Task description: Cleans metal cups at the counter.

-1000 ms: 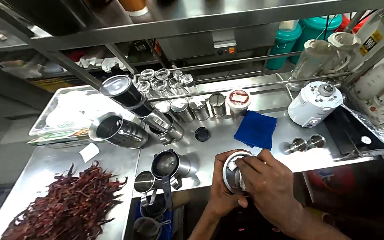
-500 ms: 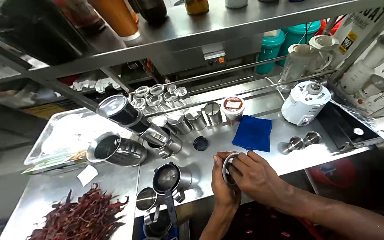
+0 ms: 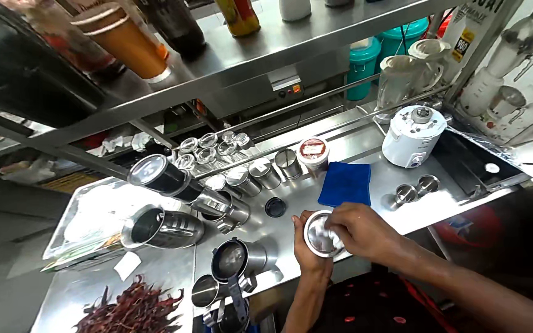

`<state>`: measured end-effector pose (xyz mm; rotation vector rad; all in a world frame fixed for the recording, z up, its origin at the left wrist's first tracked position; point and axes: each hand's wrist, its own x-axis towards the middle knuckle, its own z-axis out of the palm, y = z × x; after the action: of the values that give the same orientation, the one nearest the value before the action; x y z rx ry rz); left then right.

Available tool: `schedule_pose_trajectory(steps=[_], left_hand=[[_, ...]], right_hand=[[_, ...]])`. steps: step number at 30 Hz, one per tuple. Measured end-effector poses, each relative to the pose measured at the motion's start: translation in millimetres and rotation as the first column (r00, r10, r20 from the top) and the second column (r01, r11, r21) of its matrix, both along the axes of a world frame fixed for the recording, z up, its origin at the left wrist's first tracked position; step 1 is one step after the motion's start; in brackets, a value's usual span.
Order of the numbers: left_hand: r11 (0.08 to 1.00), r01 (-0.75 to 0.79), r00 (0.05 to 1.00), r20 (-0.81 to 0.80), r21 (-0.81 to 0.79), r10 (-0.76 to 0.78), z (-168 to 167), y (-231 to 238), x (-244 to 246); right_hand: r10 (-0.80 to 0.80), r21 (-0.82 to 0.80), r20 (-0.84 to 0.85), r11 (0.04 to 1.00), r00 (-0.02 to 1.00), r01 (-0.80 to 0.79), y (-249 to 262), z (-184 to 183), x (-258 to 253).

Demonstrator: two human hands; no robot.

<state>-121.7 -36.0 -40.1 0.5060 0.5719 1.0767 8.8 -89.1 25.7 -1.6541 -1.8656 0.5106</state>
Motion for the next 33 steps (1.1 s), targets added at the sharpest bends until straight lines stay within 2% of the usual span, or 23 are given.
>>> schedule_pose_trajectory(steps=[2,3,5,7,9,12,15,17,19,22,25,27,29,31,33], left_hand=[[0.998,0.020,0.999,0.044,-0.052,-0.018,4,2,3],[0.998,0.031,0.998,0.055,-0.053,-0.028,6,2,5],[0.999,0.043,0.997,0.064,-0.012,-0.042,10,3,8],[0.997,0.048,0.998,0.044,0.063,-0.050,13,4,8],[0.988,0.082,0.996,0.017,0.129,-0.085,17,4,7],[0.972,0.152,0.988,-0.016,0.179,-0.152,23,5,7],[0.947,0.224,0.975,-0.048,0.232,-0.219,22,11,3],[0.944,0.269,0.963,-0.026,0.193,-0.269,15,13,5],[0.943,0.295,0.954,0.003,0.151,-0.299,9,18,9],[0.936,0.318,0.947,0.000,0.151,-0.322,11,21,11],[0.927,0.346,0.938,-0.036,0.145,-0.344,20,15,15],[0.912,0.367,0.930,-0.088,0.181,-0.357,24,16,14],[0.896,0.395,0.917,-0.134,0.203,-0.375,21,16,12],[0.865,0.438,0.897,-0.177,0.244,-0.405,19,18,10],[0.853,0.467,0.883,-0.165,0.231,-0.439,20,18,13]], right_hand=[[-0.140,0.263,0.060,0.957,0.988,0.120,3,-14,-7],[-0.184,0.327,0.127,0.936,0.975,0.134,3,-20,-13],[-0.216,0.376,0.275,0.921,0.937,0.102,2,-25,-23],[-0.194,0.362,0.303,0.929,0.933,0.076,2,-23,-24],[-0.119,0.377,0.224,0.926,0.967,0.027,3,-23,-22],[0.077,0.409,0.110,0.905,0.991,-0.116,1,-19,-16],[0.292,0.338,0.133,0.885,0.947,-0.321,-2,-19,-2],[0.337,0.228,0.223,0.895,0.915,-0.385,-5,-13,12],[0.243,0.195,0.304,0.930,0.921,-0.310,-9,-5,19],[-0.010,0.355,0.255,0.931,0.967,-0.084,-4,-5,19],[-0.096,0.450,0.191,0.893,0.977,-0.001,5,-16,1],[-0.018,0.471,0.141,0.881,0.990,-0.051,5,-21,-3],[0.154,0.427,0.149,0.881,0.977,-0.204,-1,-25,2],[0.311,0.335,0.207,0.868,0.928,-0.366,-7,-28,16],[0.352,0.281,0.330,0.849,0.876,-0.447,-9,-21,30]])
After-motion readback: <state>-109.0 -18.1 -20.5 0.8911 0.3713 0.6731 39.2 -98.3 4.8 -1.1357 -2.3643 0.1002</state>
